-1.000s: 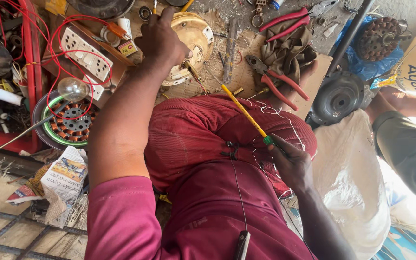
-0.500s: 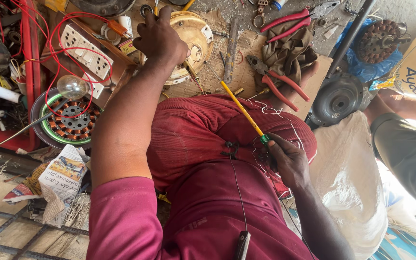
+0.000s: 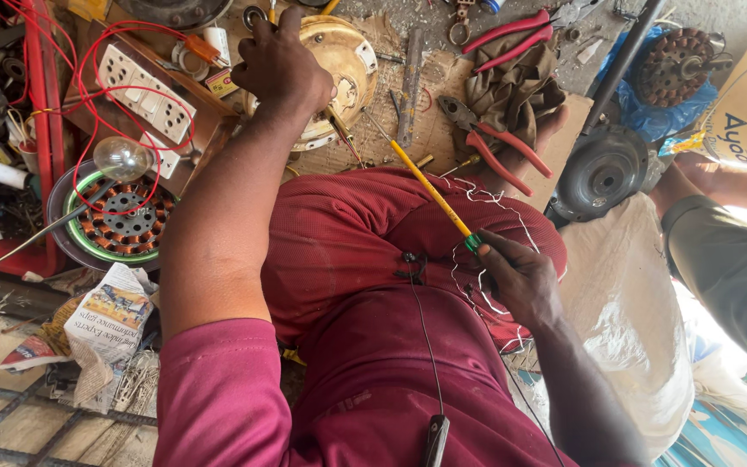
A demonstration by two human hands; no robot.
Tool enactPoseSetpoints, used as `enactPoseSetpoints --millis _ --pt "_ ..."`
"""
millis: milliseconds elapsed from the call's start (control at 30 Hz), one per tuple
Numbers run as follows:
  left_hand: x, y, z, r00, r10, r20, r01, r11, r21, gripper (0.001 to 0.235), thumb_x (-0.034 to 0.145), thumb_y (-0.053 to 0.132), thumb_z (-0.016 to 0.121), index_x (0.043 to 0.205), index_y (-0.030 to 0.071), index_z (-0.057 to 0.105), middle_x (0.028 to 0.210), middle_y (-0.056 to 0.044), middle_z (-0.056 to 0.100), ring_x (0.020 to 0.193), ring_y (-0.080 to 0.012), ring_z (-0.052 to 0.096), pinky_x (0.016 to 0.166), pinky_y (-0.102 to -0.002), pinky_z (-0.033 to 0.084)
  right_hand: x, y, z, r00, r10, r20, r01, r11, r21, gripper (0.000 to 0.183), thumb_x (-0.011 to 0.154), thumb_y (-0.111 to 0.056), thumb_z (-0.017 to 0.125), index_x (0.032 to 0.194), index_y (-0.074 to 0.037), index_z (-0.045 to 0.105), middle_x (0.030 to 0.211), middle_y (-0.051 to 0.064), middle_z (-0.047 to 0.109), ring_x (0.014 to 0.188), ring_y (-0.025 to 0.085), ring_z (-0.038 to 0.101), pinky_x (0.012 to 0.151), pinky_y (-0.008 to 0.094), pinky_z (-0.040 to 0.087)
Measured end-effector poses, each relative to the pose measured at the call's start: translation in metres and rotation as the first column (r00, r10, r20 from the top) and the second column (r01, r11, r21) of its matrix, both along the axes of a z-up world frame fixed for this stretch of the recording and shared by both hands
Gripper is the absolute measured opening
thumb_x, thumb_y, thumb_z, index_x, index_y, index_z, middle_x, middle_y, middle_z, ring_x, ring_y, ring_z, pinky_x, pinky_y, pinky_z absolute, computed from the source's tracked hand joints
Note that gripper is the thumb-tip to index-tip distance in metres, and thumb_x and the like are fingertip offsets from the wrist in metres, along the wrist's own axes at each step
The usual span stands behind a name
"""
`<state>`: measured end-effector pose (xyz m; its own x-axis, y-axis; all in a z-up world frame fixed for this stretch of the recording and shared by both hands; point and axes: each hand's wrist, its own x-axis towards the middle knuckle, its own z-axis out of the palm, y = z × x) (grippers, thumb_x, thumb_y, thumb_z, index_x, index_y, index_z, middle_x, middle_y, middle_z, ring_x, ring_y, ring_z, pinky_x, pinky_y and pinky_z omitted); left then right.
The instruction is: The person sits on the floor and works on a disassembled electrical motor component. They use a screwdriver to adjust parts on a circular metal plate, then place a cover over the stator assembly. The person continues to manipulate the component with their hands and tools.
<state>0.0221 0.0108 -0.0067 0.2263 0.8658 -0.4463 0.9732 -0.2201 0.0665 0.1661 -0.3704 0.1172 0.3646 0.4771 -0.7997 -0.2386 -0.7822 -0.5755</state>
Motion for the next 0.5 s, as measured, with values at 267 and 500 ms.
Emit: enactPoseSetpoints --millis 267,500 --pt "0.008 -0.003 -0.002 0.996 0.066 0.058 -0.068 0.997 0.026 0.082 0.076 0.012 0.082 0.147 0.026 0.043 0.140 -0.020 0.035 0.131 -0.0414 0.041 0.106 -0.064 0.032 0.014 0.005 0.010 0.842 0.287 0.458 -0.422 0.878 0.225 0.052 0.081 -0.013 0.080 0.131 -0.002 0.069 0.105 0.011 0.073 0.085 0.017 0.068 0.072 0.029 0.056" --pt "0.014 -0.004 -0.003 0.990 0.056 0.130 -0.077 0.985 0.157 0.079 0.065 0.009 0.085 0.135 0.025 0.051 0.134 -0.025 0.038 0.124 -0.0464 0.042 0.100 -0.068 0.030 -0.017 0.004 0.010 0.629 0.214 0.748 -0.482 0.861 0.160 0.042 0.093 -0.005 0.073 0.134 -0.009 0.066 0.107 0.015 0.076 0.090 0.028 0.077 0.076 0.040 0.061"
